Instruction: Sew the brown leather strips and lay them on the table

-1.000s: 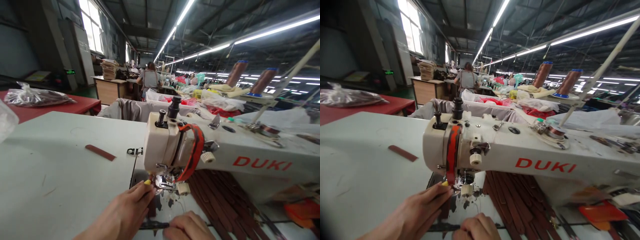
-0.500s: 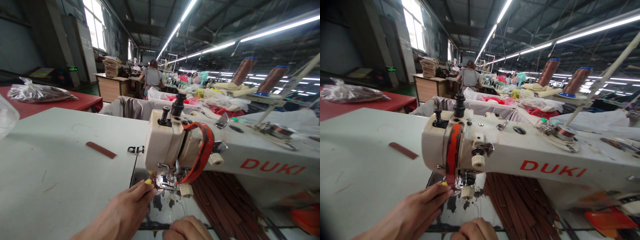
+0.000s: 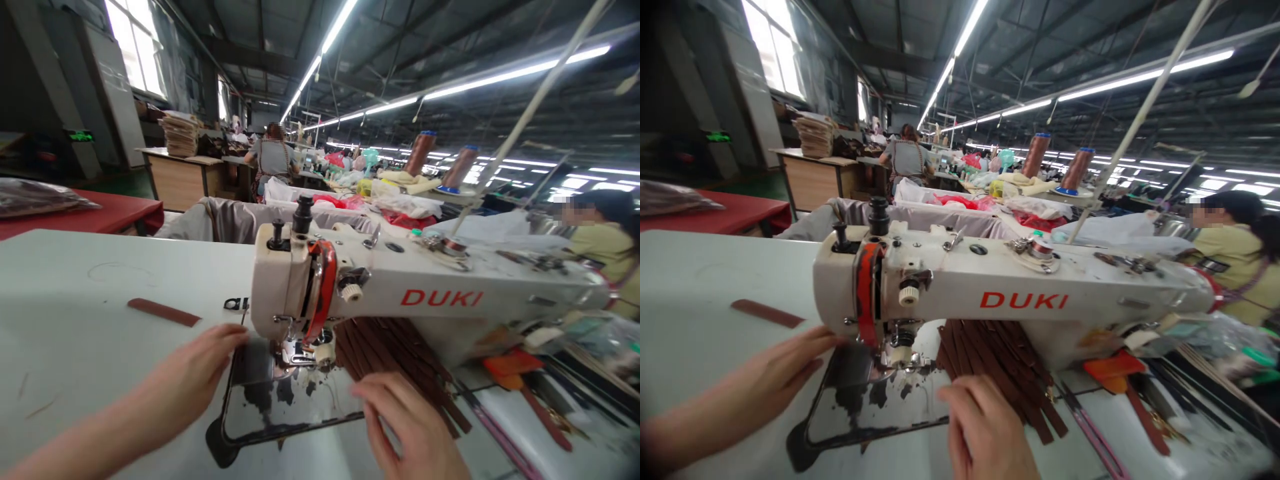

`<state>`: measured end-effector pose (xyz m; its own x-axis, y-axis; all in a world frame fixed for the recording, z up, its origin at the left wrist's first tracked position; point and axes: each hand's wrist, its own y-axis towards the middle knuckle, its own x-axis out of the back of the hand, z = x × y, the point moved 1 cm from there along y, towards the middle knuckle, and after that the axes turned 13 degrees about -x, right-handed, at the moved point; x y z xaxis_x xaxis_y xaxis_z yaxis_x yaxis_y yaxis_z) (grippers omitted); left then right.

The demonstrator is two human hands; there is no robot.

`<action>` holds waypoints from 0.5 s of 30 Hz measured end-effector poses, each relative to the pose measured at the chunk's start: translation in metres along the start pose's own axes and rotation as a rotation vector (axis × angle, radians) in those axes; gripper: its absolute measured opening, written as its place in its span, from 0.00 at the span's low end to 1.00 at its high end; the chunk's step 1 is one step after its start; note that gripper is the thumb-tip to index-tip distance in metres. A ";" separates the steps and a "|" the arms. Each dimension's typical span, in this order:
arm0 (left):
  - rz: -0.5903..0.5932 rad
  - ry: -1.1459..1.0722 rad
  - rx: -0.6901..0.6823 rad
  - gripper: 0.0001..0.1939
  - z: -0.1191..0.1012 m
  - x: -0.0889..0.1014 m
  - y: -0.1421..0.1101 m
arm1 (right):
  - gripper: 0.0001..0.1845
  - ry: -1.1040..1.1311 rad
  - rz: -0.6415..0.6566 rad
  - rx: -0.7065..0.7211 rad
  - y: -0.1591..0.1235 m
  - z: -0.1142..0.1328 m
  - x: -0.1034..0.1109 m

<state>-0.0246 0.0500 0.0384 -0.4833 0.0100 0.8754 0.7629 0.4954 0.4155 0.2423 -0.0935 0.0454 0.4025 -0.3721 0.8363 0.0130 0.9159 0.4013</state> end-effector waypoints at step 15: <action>0.080 0.282 -0.116 0.23 0.052 0.023 -0.038 | 0.05 -0.274 0.157 -0.384 0.088 -0.016 -0.005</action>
<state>-0.0868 0.0765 0.0301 -0.2942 -0.2044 0.9336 0.8451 0.4005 0.3540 0.2560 -0.0084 0.0711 0.1716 -0.2042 0.9638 0.3286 0.9341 0.1394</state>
